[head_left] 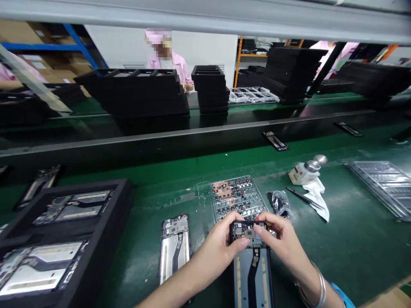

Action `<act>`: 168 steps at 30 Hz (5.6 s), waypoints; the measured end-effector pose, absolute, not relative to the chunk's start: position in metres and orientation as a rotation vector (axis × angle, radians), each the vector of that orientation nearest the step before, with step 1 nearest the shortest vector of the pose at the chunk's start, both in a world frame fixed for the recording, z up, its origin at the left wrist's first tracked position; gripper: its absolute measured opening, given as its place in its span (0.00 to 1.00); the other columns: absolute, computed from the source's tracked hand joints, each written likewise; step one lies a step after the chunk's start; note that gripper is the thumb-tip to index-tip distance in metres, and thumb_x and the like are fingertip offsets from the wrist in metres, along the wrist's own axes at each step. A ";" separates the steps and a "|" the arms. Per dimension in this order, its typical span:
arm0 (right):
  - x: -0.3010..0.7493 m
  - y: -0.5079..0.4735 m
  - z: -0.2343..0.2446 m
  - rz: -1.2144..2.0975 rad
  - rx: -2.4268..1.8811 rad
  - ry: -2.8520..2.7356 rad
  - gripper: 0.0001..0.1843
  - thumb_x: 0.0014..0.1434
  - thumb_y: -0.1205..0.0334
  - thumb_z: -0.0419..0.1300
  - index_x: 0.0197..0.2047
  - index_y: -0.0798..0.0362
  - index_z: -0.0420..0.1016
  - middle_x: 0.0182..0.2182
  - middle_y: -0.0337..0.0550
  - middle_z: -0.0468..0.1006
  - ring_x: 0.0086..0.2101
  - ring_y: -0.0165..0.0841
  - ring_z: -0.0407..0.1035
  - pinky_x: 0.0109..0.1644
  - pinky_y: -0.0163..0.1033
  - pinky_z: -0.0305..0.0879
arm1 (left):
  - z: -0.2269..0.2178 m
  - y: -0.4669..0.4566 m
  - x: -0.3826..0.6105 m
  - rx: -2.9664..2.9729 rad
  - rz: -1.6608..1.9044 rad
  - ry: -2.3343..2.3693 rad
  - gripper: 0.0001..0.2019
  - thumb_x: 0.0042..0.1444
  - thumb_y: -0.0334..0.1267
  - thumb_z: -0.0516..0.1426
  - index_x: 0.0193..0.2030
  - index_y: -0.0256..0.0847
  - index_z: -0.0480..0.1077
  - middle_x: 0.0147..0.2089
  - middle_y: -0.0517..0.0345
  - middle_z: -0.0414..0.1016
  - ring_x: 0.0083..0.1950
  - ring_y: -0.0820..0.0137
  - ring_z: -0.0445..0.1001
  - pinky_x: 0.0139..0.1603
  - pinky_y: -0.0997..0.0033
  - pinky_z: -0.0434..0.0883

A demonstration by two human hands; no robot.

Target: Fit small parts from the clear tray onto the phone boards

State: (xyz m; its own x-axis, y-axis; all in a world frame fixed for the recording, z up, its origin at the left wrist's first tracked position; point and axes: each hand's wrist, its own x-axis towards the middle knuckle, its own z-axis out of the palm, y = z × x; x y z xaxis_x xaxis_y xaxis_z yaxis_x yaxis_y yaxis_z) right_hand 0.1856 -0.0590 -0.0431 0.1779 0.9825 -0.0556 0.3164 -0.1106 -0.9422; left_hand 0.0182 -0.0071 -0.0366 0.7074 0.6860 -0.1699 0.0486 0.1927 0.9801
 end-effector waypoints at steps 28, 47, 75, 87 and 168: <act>0.172 -0.060 -0.048 1.020 -1.530 -1.331 0.15 0.53 0.57 0.58 0.21 0.54 0.61 0.18 0.33 0.57 0.22 0.26 0.51 0.25 0.32 0.48 | -0.034 -0.003 0.018 1.668 0.544 0.875 0.08 0.55 0.39 0.53 0.29 0.38 0.63 0.21 0.68 0.49 0.24 0.75 0.50 0.26 0.74 0.48; 0.187 -0.066 -0.042 1.091 -1.183 -0.943 0.16 0.58 0.54 0.56 0.47 0.51 0.65 0.22 0.34 0.64 0.22 0.24 0.61 0.24 0.28 0.55 | -0.027 -0.010 0.018 1.058 0.432 0.243 0.35 0.41 0.37 0.54 0.60 0.40 0.57 0.49 0.46 0.65 0.38 0.66 0.69 0.33 0.70 0.67; 0.181 -0.073 -0.036 0.977 -1.443 -1.035 0.16 0.58 0.55 0.56 0.24 0.54 0.60 0.17 0.30 0.60 0.14 0.19 0.56 0.16 0.26 0.48 | -0.068 -0.006 0.031 0.505 0.027 -0.075 0.33 0.35 0.45 0.51 0.48 0.25 0.65 0.31 0.45 0.71 0.27 0.64 0.69 0.30 0.69 0.63; 0.175 -0.075 -0.036 0.917 -1.509 -0.998 0.20 0.63 0.53 0.48 0.23 0.54 0.58 0.16 0.29 0.55 0.13 0.18 0.50 0.16 0.27 0.45 | -0.065 -0.011 0.030 0.494 0.000 -0.074 0.36 0.40 0.50 0.46 0.51 0.21 0.64 0.31 0.42 0.72 0.24 0.63 0.69 0.29 0.68 0.61; 0.205 -0.084 -0.001 1.206 -1.022 -1.160 0.09 0.54 0.57 0.60 0.32 0.53 0.66 0.23 0.37 0.68 0.24 0.27 0.61 0.25 0.32 0.56 | -0.025 -0.063 0.018 1.152 0.467 0.520 0.16 0.56 0.49 0.52 0.41 0.37 0.61 0.32 0.59 0.61 0.33 0.72 0.60 0.35 0.73 0.57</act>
State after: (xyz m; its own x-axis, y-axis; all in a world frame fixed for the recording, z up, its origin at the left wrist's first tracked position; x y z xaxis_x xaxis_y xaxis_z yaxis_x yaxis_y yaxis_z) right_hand 0.2047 -0.0840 -0.0008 -0.0056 0.9945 0.1043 -0.1429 0.1025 -0.9844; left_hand 0.0175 -0.0628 -0.0247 0.7906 0.5947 -0.1460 -0.0808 0.3377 0.9378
